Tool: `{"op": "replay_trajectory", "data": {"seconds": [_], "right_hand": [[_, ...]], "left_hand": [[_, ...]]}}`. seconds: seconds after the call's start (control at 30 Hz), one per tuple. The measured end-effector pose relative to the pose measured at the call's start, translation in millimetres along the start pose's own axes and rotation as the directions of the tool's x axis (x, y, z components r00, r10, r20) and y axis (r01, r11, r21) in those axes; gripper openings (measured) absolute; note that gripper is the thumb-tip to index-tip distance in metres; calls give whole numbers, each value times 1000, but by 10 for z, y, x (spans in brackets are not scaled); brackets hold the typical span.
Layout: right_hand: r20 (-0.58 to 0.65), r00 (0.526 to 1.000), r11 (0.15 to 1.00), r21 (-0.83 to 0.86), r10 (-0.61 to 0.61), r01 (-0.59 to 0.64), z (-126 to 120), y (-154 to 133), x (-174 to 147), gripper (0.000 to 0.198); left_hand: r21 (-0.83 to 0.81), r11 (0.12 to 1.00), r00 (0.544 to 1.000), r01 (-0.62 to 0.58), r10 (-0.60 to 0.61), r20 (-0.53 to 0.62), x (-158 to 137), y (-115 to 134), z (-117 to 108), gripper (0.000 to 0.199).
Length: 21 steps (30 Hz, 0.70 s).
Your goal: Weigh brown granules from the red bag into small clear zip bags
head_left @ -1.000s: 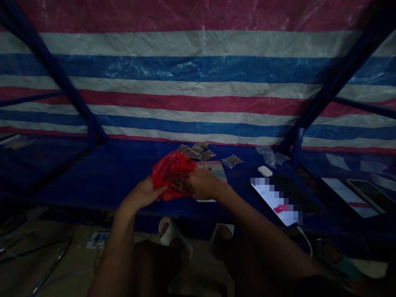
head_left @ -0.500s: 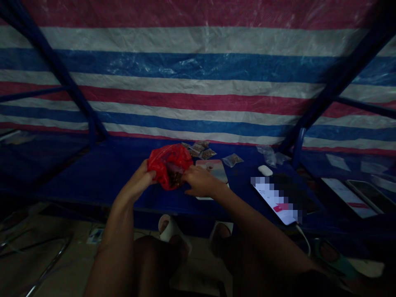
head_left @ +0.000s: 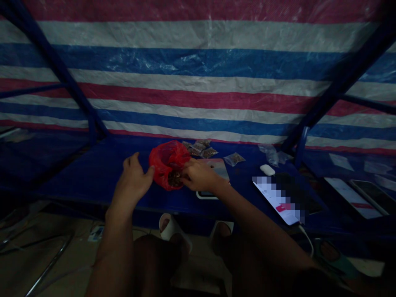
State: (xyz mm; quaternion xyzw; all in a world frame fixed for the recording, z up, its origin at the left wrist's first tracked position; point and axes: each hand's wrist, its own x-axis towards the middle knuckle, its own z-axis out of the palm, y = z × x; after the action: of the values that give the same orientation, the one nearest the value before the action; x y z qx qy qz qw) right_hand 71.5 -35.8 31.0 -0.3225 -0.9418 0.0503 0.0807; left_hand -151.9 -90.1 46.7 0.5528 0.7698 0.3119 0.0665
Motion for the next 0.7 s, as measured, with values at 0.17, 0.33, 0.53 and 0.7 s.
{"op": "replay_trajectory", "data": {"seconds": [0.17,0.33,0.53,0.7], "right_hand": [[34,999,995,100,-33,29,193,-107,199,33],[118,988,988,106,97,-110,308,-114,316,35],[123,985,987,82,124,-135,248,-86,339,33],[140,985,992,62,102,-112,275,-144,419,30]], "left_hand": [[21,934,934,-356,357,-22,-151,382,-18,37],[50,934,871,-354,310,382,-42,357,463,39],[263,906,857,-332,174,485,-7,170,515,33],[239,918,843,-318,157,515,-3,151,472,26]]}}
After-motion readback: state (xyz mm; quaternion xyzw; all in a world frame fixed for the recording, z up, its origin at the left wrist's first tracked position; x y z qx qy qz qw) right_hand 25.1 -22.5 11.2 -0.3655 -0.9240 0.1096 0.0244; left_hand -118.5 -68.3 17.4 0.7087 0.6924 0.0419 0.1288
